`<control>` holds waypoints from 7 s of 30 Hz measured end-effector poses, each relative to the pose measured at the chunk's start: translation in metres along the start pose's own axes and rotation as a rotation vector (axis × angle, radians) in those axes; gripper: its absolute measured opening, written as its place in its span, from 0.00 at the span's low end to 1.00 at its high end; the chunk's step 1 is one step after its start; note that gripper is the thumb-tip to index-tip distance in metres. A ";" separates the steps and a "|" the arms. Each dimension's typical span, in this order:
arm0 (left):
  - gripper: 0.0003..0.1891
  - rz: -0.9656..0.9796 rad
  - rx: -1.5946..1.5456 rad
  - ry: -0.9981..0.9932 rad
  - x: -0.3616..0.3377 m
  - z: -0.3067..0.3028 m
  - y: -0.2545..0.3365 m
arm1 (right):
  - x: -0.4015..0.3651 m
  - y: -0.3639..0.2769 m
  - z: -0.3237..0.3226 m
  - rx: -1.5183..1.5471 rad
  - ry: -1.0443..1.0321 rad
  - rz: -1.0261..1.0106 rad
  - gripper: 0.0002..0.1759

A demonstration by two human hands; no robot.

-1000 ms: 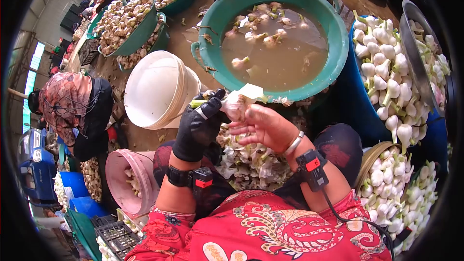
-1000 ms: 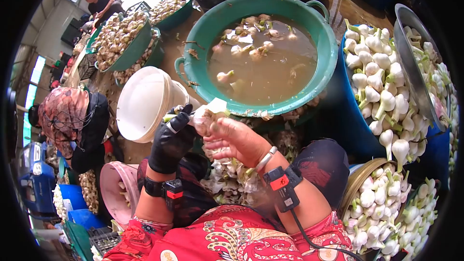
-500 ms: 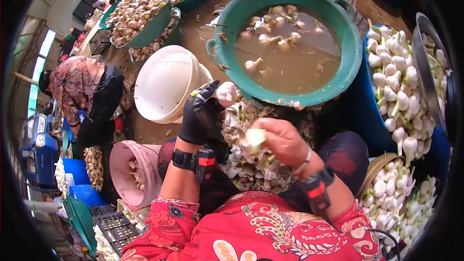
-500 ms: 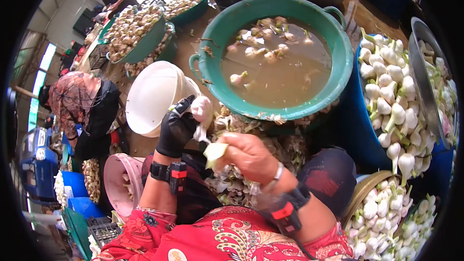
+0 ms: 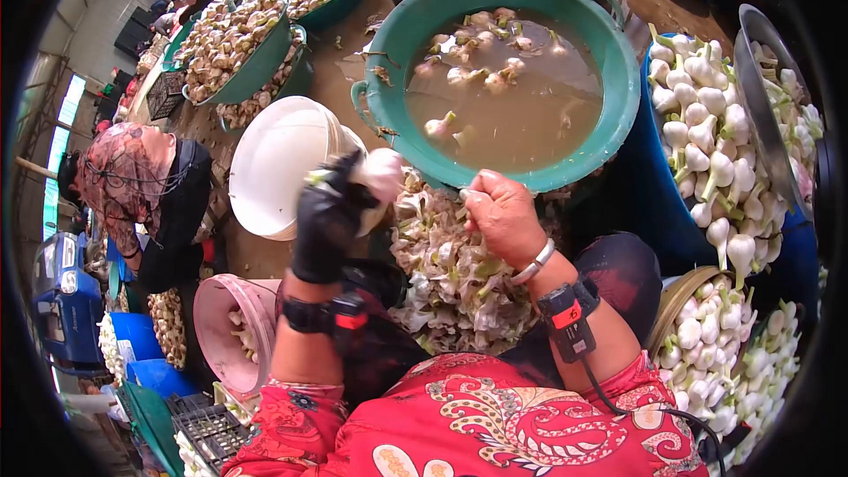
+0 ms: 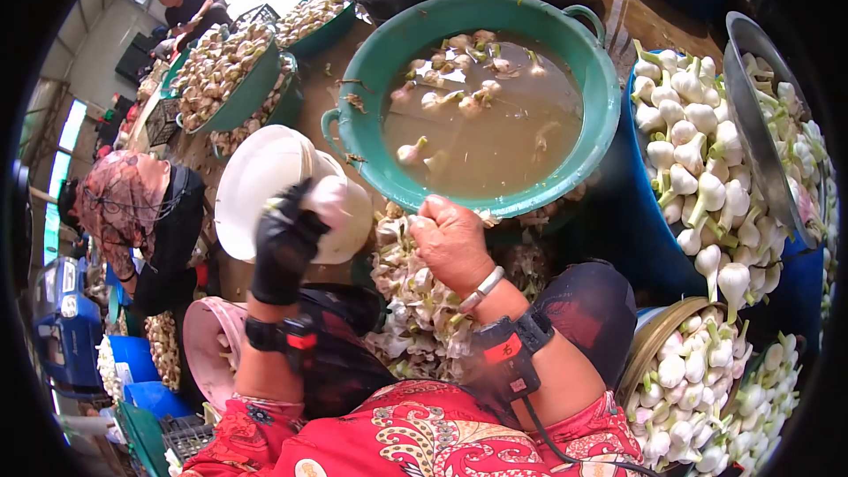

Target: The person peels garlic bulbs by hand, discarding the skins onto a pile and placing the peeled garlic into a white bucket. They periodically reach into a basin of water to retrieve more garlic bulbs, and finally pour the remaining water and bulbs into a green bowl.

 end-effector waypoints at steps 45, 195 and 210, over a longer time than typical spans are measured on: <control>0.17 -0.830 -1.326 -0.330 0.021 0.094 0.006 | 0.009 0.001 -0.014 0.247 0.232 -0.021 0.31; 0.19 -0.876 -1.481 -0.217 0.025 0.113 -0.004 | 0.015 0.002 -0.017 -0.019 0.324 -0.292 0.31; 0.12 -0.140 -0.307 -0.276 0.034 0.094 -0.011 | -0.010 0.035 0.003 0.703 -0.288 0.654 0.12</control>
Point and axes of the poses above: each hand's wrist, its own x-axis towards the middle knuckle, its own z-axis out of the palm, y = z × x, the point moved 5 cm from there along x, towards the middle knuckle, and after that the axes turned 8 degrees about -x, right-handed, at the moved point
